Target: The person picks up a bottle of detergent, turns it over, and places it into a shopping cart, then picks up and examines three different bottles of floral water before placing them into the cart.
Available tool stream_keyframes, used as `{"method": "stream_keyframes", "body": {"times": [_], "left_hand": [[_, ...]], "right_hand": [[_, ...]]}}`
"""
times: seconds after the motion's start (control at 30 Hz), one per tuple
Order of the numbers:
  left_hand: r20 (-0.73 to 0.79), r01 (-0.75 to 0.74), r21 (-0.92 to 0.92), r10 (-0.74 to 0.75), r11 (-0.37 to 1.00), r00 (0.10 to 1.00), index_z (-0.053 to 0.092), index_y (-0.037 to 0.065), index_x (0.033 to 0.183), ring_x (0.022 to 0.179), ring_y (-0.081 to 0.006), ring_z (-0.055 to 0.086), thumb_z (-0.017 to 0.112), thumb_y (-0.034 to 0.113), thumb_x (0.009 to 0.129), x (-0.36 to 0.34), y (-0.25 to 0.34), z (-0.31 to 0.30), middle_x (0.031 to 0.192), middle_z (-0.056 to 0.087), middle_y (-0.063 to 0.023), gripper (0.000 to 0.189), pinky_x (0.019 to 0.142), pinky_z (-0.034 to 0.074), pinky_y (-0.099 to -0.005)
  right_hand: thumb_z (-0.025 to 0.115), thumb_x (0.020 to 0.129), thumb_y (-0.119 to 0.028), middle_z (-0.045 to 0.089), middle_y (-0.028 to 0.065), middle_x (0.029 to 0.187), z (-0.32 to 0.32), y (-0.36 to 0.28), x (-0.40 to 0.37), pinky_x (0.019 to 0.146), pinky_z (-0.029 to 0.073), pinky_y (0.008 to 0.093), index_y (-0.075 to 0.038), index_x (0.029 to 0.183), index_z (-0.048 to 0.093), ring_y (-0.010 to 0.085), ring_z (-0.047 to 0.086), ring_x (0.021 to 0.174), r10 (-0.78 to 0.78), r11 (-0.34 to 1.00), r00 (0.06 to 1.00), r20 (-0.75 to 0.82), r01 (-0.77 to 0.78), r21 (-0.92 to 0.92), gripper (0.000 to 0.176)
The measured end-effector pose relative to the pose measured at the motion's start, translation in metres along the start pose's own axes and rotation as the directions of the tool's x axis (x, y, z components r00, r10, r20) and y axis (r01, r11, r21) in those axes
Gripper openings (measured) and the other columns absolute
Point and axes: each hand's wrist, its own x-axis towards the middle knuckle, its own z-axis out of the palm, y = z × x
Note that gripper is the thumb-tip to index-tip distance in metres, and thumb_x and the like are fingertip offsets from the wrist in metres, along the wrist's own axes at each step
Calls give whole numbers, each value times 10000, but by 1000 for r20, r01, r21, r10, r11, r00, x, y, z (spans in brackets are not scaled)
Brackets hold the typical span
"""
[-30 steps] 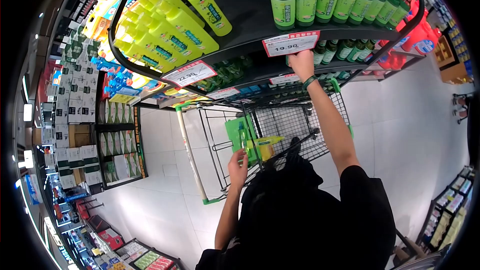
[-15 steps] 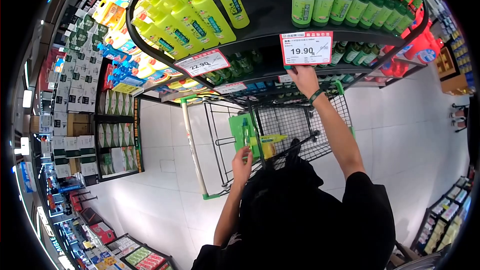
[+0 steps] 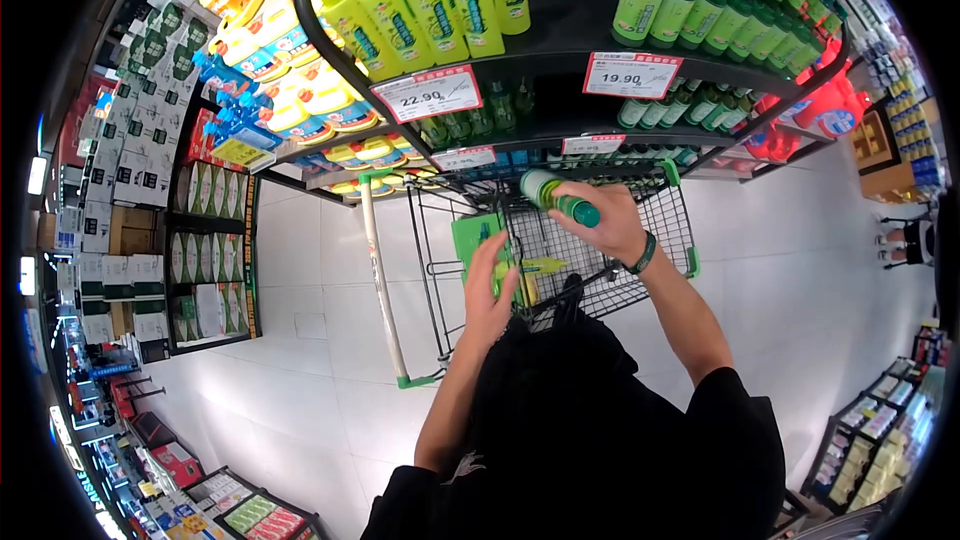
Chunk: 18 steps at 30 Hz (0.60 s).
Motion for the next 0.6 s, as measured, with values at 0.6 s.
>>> {"method": "stream_keyframes", "body": {"times": [0.6], "left_hand": [[468, 476, -802, -115, 361, 876, 519, 33, 1203, 658, -211, 636, 143, 608, 1057, -70, 3, -36, 876, 641, -116, 702, 599, 529, -322]], "right_hand": [[688, 932, -37, 577, -14, 672, 63, -138, -7, 444, 347, 175, 48, 1255, 603, 20, 468, 482, 551, 481, 731, 402, -672, 563, 344]]}}
